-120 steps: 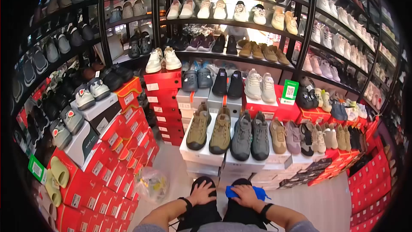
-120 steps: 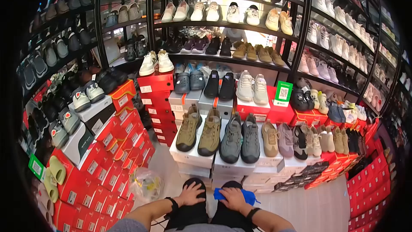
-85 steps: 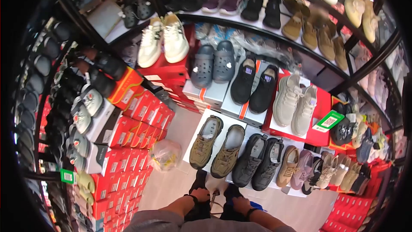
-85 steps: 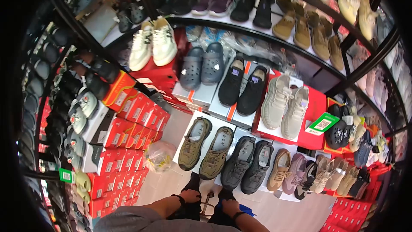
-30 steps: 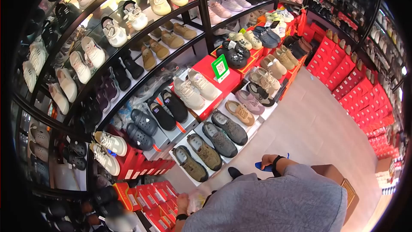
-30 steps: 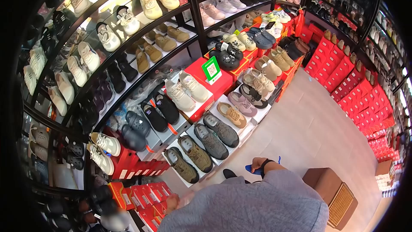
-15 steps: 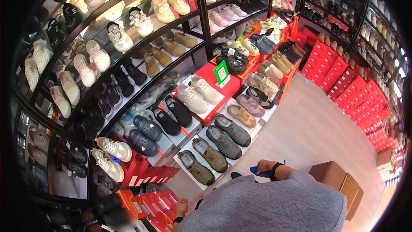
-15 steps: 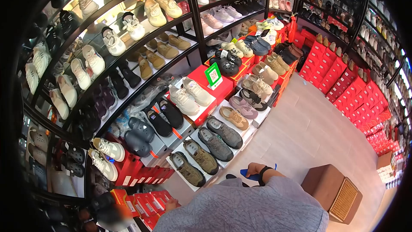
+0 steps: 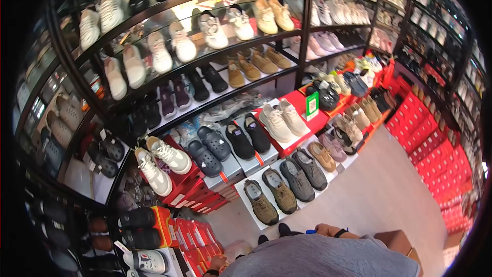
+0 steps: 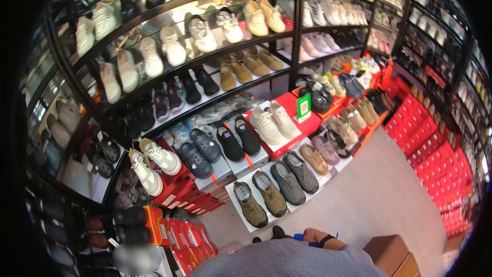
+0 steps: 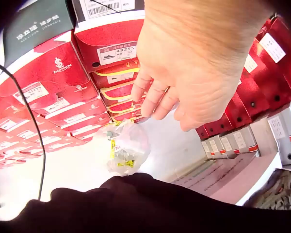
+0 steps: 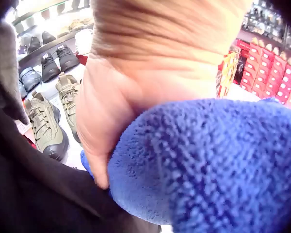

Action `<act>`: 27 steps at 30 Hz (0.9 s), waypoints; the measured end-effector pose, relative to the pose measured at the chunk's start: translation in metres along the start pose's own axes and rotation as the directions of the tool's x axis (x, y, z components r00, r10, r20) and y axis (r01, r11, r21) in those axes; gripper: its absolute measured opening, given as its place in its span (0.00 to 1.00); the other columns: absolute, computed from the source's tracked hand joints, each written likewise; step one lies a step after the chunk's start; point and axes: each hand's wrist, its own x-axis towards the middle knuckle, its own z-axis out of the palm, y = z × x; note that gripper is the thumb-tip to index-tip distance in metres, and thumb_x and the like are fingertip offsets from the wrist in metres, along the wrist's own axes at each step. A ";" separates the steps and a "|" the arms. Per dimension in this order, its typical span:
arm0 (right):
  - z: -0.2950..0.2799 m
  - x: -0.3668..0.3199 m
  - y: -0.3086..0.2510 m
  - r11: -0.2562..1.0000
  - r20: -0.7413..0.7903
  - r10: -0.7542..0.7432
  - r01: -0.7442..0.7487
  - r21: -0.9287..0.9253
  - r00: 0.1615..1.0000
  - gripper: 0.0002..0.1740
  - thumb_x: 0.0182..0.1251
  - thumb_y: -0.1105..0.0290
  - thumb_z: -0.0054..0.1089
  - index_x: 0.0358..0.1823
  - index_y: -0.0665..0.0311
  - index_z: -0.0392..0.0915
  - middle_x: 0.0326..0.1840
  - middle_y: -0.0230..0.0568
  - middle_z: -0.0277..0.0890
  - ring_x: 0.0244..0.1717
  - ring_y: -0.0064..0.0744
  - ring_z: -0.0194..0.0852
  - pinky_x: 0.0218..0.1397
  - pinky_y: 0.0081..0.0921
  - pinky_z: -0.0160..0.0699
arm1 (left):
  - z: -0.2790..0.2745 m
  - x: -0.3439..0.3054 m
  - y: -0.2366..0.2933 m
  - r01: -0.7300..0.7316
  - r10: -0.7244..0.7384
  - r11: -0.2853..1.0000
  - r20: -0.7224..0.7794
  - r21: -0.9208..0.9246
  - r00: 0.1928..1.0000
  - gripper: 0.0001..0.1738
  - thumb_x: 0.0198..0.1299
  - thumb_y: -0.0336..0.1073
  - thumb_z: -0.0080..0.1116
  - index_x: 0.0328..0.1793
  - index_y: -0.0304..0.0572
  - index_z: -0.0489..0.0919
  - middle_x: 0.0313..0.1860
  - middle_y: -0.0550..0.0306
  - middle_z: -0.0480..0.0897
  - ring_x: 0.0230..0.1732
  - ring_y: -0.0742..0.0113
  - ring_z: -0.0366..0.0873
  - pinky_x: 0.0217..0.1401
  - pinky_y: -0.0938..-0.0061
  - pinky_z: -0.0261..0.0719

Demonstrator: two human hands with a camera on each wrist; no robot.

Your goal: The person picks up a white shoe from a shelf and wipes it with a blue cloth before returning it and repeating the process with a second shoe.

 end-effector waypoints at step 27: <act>-0.137 -0.035 0.022 0.889 -0.389 0.351 -0.172 0.425 0.852 0.34 0.39 0.61 0.78 0.47 0.75 0.78 0.43 0.48 0.81 0.42 0.38 0.80 0.48 0.31 0.76 | -0.023 0.023 0.014 0.301 -0.301 0.953 0.007 -0.031 0.954 0.23 0.52 0.53 0.53 0.47 0.47 0.82 0.44 0.44 0.82 0.48 0.49 0.80 0.47 0.60 0.77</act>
